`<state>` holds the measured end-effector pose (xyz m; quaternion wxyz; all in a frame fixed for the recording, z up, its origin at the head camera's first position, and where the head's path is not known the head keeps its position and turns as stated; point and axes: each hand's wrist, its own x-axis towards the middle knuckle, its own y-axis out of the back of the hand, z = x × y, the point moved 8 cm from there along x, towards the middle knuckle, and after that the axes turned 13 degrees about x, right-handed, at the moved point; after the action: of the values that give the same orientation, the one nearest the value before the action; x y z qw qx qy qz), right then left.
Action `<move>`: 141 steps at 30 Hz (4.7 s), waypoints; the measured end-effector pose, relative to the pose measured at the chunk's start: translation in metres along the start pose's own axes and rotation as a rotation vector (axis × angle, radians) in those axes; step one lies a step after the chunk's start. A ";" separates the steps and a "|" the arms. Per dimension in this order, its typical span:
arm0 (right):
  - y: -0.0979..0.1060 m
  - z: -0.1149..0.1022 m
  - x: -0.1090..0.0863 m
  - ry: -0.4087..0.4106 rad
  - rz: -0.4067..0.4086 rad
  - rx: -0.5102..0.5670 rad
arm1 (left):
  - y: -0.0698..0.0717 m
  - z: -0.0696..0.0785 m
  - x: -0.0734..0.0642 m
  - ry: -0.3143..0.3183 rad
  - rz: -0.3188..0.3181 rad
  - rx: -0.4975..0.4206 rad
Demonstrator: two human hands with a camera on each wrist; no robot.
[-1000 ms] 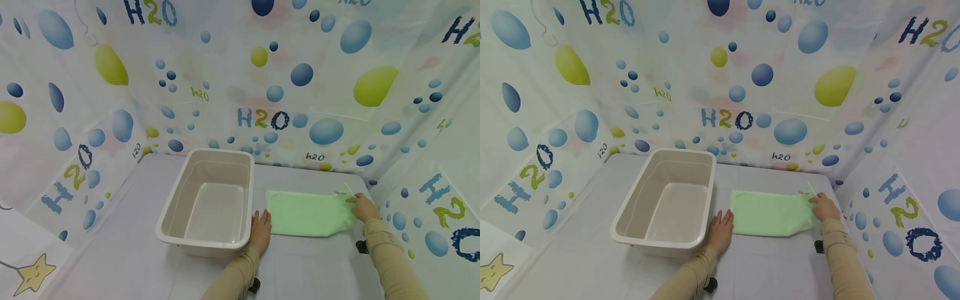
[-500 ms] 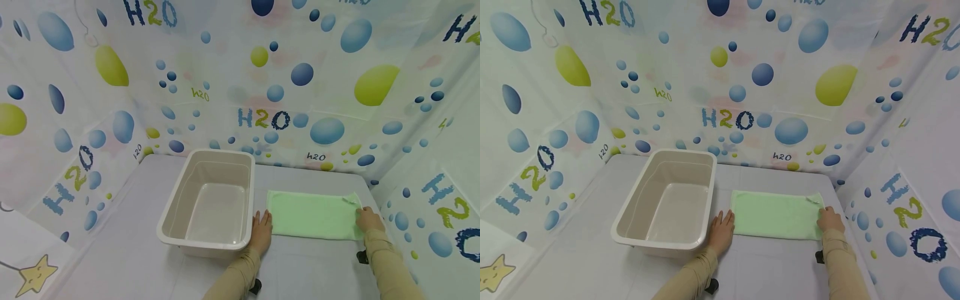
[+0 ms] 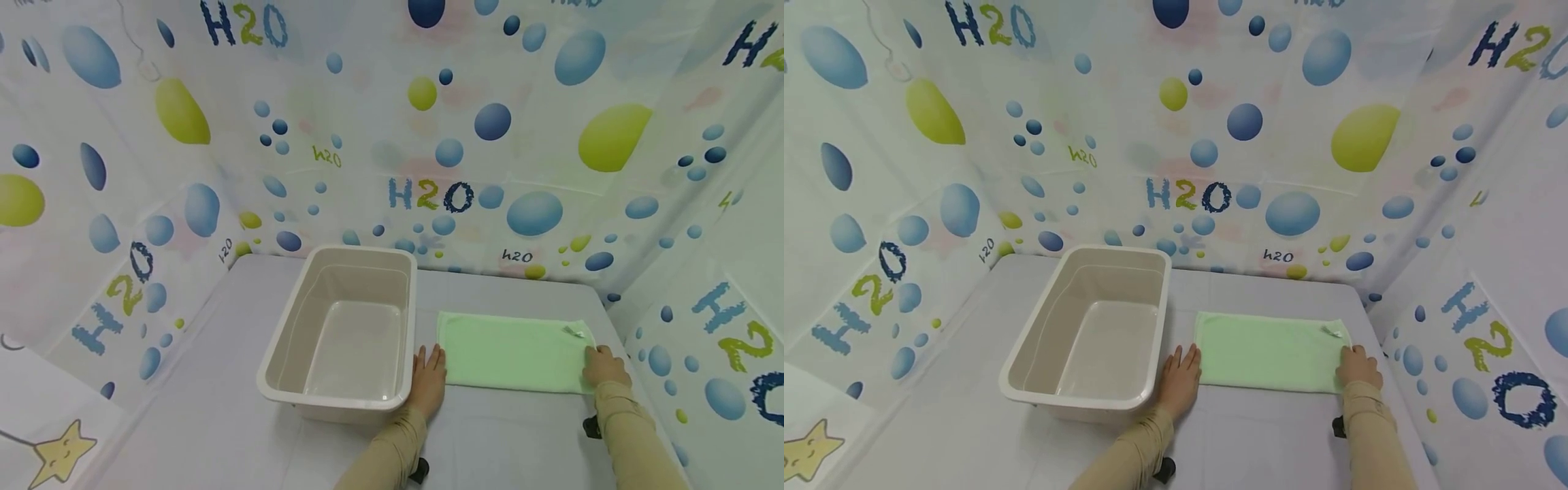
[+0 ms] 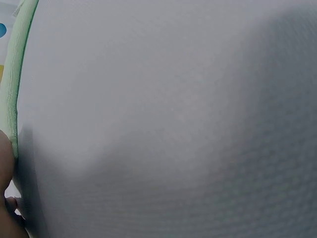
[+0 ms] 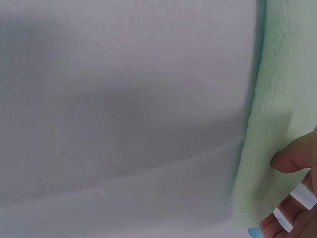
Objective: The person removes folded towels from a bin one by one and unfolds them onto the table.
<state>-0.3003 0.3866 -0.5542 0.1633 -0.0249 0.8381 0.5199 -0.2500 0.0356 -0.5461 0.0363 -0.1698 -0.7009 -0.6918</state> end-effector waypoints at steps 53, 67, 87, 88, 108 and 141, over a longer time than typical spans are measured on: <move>-0.050 -0.100 -0.011 0.137 -0.030 0.022 | 0.007 0.015 -0.005 -0.146 0.038 0.227; -0.049 -0.109 -0.003 0.255 -0.048 0.027 | 0.014 0.023 -0.025 -0.203 0.081 0.158; -0.056 -0.091 -0.041 0.054 0.088 0.341 | -0.010 -0.004 0.023 0.126 -0.074 -0.088; -0.056 -0.090 -0.043 0.032 0.089 0.361 | -0.011 -0.005 0.023 0.128 -0.091 -0.104; -0.070 -0.098 -0.038 0.021 0.064 0.651 | -0.035 -0.007 0.022 0.013 0.085 0.047; -0.064 -0.133 0.013 0.200 -0.001 0.515 | 0.030 0.008 -0.033 -0.229 0.068 0.503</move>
<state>-0.3316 0.2423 -0.5592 0.0806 -0.0341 0.9547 0.2845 -0.2088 0.0373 -0.5272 0.0209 -0.2561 -0.8440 -0.4708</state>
